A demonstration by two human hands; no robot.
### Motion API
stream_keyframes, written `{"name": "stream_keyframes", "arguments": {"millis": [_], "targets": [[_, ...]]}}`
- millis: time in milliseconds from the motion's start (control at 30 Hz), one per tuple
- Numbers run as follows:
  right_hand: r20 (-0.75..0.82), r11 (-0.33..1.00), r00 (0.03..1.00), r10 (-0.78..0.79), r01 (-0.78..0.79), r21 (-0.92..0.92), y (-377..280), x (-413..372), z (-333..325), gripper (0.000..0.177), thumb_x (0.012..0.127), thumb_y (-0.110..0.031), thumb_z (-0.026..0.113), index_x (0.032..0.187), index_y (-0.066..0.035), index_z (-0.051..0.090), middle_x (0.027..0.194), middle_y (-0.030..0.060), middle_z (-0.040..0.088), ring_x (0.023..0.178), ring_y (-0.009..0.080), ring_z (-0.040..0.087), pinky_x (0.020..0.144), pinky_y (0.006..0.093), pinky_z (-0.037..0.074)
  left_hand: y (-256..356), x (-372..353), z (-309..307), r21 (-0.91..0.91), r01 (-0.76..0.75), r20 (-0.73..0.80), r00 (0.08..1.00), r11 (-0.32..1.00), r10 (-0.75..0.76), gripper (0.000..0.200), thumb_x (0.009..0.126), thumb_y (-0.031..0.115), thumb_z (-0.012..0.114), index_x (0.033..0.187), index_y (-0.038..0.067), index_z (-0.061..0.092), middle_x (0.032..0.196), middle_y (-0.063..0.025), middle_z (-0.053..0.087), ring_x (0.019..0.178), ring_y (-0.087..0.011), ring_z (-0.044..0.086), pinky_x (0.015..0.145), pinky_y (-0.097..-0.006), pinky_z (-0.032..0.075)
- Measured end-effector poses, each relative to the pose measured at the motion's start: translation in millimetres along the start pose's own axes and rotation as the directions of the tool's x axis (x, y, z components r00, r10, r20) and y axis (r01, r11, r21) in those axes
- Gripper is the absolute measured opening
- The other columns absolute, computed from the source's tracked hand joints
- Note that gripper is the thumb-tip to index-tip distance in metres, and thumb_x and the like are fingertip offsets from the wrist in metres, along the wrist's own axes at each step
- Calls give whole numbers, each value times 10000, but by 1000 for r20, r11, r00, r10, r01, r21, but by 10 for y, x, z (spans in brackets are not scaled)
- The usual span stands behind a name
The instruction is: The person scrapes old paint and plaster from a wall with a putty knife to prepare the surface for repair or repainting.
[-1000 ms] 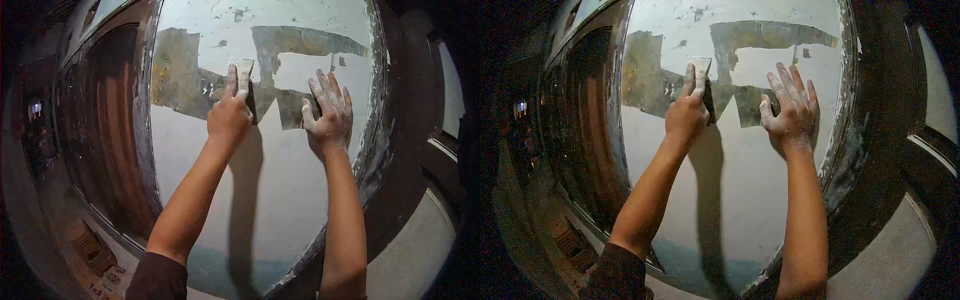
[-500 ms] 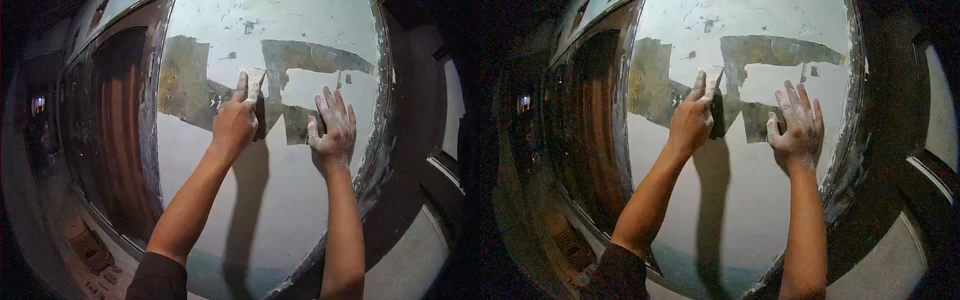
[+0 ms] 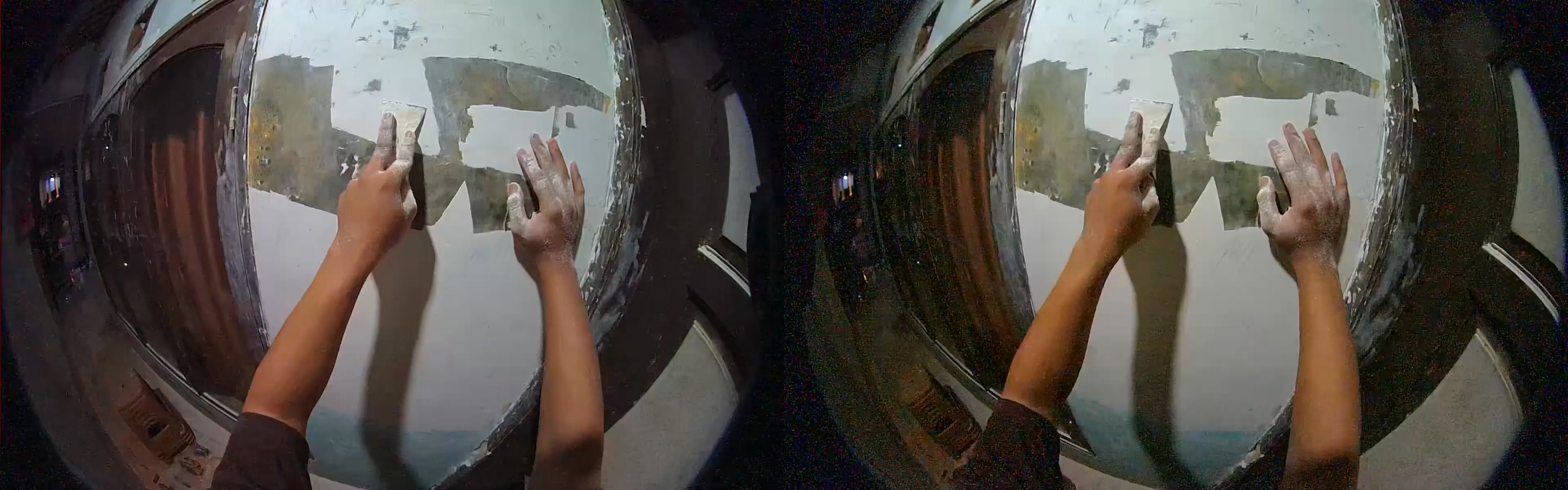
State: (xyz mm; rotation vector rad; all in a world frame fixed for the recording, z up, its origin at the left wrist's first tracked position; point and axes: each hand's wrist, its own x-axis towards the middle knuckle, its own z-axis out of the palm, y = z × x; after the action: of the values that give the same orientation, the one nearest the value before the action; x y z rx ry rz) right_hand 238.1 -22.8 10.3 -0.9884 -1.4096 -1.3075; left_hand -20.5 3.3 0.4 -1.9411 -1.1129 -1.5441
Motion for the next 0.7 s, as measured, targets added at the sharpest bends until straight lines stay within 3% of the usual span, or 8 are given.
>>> {"name": "stream_keyframes", "arguments": {"millis": [67, 333, 400, 467, 533, 600, 633, 700], "targets": [[7, 1000, 1000, 0, 0, -9, -14, -9, -8, 504, 902, -238, 668, 1405, -207, 649, 1597, 3, 512, 1517, 230, 412, 1267, 513, 240, -45, -110, 100, -11, -61, -97, 993, 998, 60, 636, 822, -35, 569, 1426, 152, 642, 1703, -67, 311, 1101, -403, 705, 891, -466, 600], [-1, 1000, 1000, -12, 12, -22, 14, -6, 28, 472, 910, -232, 662, 1380, -184, 671, 1588, 14, 524, 1513, 244, 419, 1258, 521, 264, -31, 467, -57, -14, -21, -46, 999, 1000, 20, 585, 847, 13, 560, 1416, 120, 642, 1654, -59, 412, 1082, -401, 710, 894, -481, 579], [21, 1000, 1000, 22, -22, -7, -63, 10, -50, 461, 928, -235, 658, 1386, -183, 666, 1594, 13, 515, 1519, 240, 407, 1273, 509, 238, -22, 351, -26, -46, -57, -117, 992, 997, 51, 589, 845, 13, 561, 1413, 140, 647, 1661, -51, 401, 1096, -392, 709, 900, -483, 577], [37, 999, 999, 22, -21, -25, -43, -9, -30, 467, 935, -233, 651, 1399, -181, 657, 1601, 13, 508, 1525, 238, 397, 1278, 504, 226, -111, 91, 68, -59, -94, -102, 991, 994, 88, 712, 841, 53, 554, 1537, 196, 516, 1690, -53, 345, 953, -437, 727, 880, -537, 587], [37, 999, 999, 27, -26, -27, -59, 5, -43, 471, 936, -237, 645, 1404, -180, 652, 1602, 13, 506, 1525, 236, 396, 1278, 503, 225, -179, -83, 104, -55, -78, -59, 995, 995, 75, 728, 839, 54, 559, 1545, 221, 509, 1699, -39, 329, 957, -427, 730, 870, -535, 592], [38, 999, 999, 22, -21, -35, -48, -3, -32, 473, 932, -227, 641, 1403, -184, 654, 1602, 11, 507, 1526, 235, 395, 1277, 500, 225, -205, -161, 115, -28, -88, -53, 995, 996, 87, 726, 843, 55, 561, 1544, 235, 509, 1699, -37, 330, 963, -424, 732, 864, -538, 595], [28, 999, 999, 22, -21, -27, -45, -6, -29, 479, 920, -216, 647, 1398, -187, 660, 1591, 7, 521, 1518, 235, 410, 1272, 504, 234, -112, -88, 47, -52, -12, -43, 999, 999, 10, 683, 845, 20, 565, 1489, 247, 588, 1673, -22, 380, 1157, -379, 689, 927, -491, 590], [14, 1000, 1000, 13, -13, -28, -22, 2, -6, 482, 915, -215, 652, 1396, -189, 661, 1587, 5, 527, 1514, 234, 418, 1270, 505, 239, -4, 154, -105, -46, -21, -44, 999, 999, 19, 616, 852, 34, 568, 1437, 221, 626, 1669, -27, 384, 1142, -387, 691, 924, -495, 587]]}}
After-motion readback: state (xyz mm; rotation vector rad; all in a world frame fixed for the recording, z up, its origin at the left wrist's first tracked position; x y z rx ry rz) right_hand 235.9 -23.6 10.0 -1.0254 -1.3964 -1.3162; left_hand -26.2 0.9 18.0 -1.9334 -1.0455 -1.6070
